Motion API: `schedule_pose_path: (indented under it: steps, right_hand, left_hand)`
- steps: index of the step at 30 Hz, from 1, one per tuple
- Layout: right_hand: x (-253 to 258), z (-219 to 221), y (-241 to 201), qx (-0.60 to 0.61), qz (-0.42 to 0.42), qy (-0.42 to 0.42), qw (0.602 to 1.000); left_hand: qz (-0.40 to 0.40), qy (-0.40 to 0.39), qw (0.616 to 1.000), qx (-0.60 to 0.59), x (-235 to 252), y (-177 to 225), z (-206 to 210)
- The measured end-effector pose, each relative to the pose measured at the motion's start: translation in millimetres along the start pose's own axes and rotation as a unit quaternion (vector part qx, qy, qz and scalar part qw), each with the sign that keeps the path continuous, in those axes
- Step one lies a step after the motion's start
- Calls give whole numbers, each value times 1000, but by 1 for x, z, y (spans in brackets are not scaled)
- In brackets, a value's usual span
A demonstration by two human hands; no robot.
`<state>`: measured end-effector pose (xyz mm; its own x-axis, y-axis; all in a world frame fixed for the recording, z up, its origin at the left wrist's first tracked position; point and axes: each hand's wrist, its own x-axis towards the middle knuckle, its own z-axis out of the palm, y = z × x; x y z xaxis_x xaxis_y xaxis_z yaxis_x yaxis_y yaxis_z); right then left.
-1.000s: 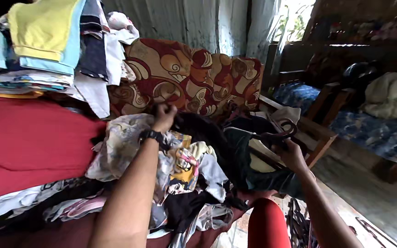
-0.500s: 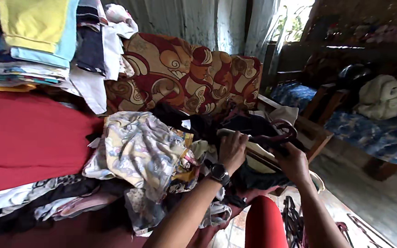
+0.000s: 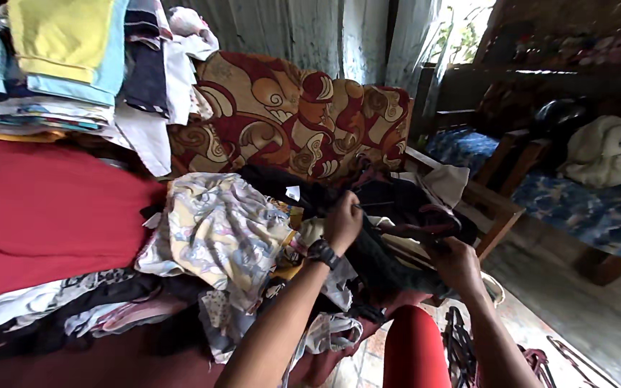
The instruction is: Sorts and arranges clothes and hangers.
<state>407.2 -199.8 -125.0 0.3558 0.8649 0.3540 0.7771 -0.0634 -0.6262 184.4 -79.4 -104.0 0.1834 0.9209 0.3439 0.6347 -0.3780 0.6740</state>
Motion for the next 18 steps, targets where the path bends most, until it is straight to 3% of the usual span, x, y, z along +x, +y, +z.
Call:
schedule_pose_path:
  steps: [2,4,6,8,12,18]
  right_hand:
    - [2,-4,17,38,-1,49,998]
    - [3,-9,32,108,3,71,992]
    - [4,-7,40,175,12,55,983]
    - [3,0,42,219,-4,47,975]
    - [-3,4,26,266,15,29,963]
    - [-7,3,27,258,-12,11,966]
  left_hand:
    - [-81,13,996,-22,10,-20,-9]
    - [-104,-32,994,6,10,-30,-17]
    - [-67,-84,994,34,4,-29,-11]
    - [-21,-87,995,32,-6,-16,1]
    - [73,-31,995,64,-25,17,18]
    - [213,94,965,123,-25,15,34]
